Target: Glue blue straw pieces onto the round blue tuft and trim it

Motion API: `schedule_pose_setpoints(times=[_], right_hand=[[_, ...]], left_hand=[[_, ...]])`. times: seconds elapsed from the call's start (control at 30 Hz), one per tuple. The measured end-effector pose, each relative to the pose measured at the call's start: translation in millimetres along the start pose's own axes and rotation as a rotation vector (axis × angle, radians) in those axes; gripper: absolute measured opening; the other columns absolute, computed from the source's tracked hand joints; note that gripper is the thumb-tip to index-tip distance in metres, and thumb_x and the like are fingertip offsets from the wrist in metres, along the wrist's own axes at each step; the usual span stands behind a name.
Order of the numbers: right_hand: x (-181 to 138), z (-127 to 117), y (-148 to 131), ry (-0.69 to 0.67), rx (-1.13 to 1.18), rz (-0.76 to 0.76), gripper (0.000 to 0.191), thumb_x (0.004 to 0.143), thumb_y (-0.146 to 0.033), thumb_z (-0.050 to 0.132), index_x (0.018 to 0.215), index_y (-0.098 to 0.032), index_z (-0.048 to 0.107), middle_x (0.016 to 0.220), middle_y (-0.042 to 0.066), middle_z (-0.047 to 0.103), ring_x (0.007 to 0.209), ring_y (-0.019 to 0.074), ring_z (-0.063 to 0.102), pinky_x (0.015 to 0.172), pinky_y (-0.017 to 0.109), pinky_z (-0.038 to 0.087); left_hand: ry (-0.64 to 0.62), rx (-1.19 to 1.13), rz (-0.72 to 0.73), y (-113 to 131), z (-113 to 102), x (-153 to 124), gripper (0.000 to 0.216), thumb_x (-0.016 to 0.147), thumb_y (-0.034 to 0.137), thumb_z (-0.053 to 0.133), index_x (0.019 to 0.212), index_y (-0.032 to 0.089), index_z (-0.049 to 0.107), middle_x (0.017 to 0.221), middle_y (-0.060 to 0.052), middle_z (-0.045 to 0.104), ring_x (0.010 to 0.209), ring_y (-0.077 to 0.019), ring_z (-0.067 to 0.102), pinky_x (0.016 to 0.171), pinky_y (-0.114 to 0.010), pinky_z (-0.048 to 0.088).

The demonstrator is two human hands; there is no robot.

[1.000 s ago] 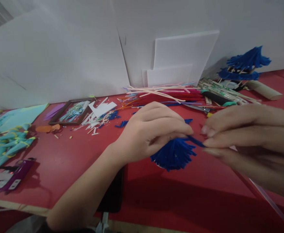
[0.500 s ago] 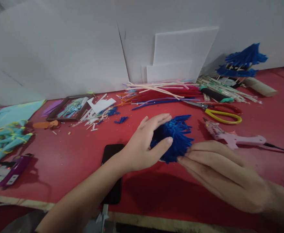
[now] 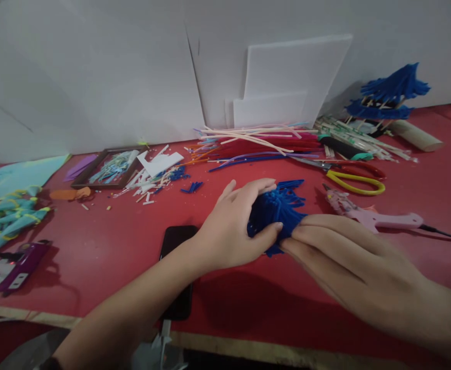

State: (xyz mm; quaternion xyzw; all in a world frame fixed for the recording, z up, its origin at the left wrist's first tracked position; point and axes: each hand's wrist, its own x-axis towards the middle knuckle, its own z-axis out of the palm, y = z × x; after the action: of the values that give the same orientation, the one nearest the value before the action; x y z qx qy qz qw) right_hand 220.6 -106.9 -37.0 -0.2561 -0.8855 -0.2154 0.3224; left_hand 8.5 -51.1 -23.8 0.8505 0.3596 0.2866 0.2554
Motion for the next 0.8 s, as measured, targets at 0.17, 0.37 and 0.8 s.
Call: schedule_pose_setpoints(times=[0.17, 0.37, 0.8], right_hand=[[-3.1, 3.4, 6.3, 0.017, 0.033, 0.048, 0.020, 0.099, -0.010, 0.053, 0.098, -0.018, 0.071, 0.090, 0.004, 0.071, 0.095, 0.0190, 0.066, 0.094, 0.032, 0.057], [-5.9, 5.3, 11.7, 0.020, 0.133, 0.123, 0.010, 0.102, -0.020, 0.056, 0.100, -0.021, 0.066, 0.091, 0.004, 0.071, 0.091, 0.0160, 0.066, 0.087, 0.030, 0.057], [-9.5, 19.2, 25.1, 0.079, 0.256, 0.231, 0.004, 0.096, -0.031, 0.067, 0.096, -0.029, 0.071, 0.099, 0.002, 0.070, 0.101, 0.0214, 0.064, 0.090, 0.040, 0.056]], left_hand=[[0.024, 0.067, -0.042, 4.8, 2.5, -0.2, 0.049, 0.090, 0.035, 0.064, 0.134, 0.021, 0.049, 0.143, -0.015, 0.066, 0.135, -0.0345, 0.062, 0.129, -0.070, 0.017], [0.018, 0.065, -0.060, 6.3, 4.1, 0.1, 0.044, 0.090, 0.033, 0.063, 0.131, 0.022, 0.051, 0.140, -0.013, 0.068, 0.132, -0.0320, 0.064, 0.130, -0.068, 0.018], [-0.008, 0.057, -0.071, 5.6, 3.0, -0.1, 0.045, 0.089, 0.035, 0.061, 0.132, 0.023, 0.051, 0.142, -0.012, 0.067, 0.132, -0.0315, 0.063, 0.130, -0.068, 0.017]])
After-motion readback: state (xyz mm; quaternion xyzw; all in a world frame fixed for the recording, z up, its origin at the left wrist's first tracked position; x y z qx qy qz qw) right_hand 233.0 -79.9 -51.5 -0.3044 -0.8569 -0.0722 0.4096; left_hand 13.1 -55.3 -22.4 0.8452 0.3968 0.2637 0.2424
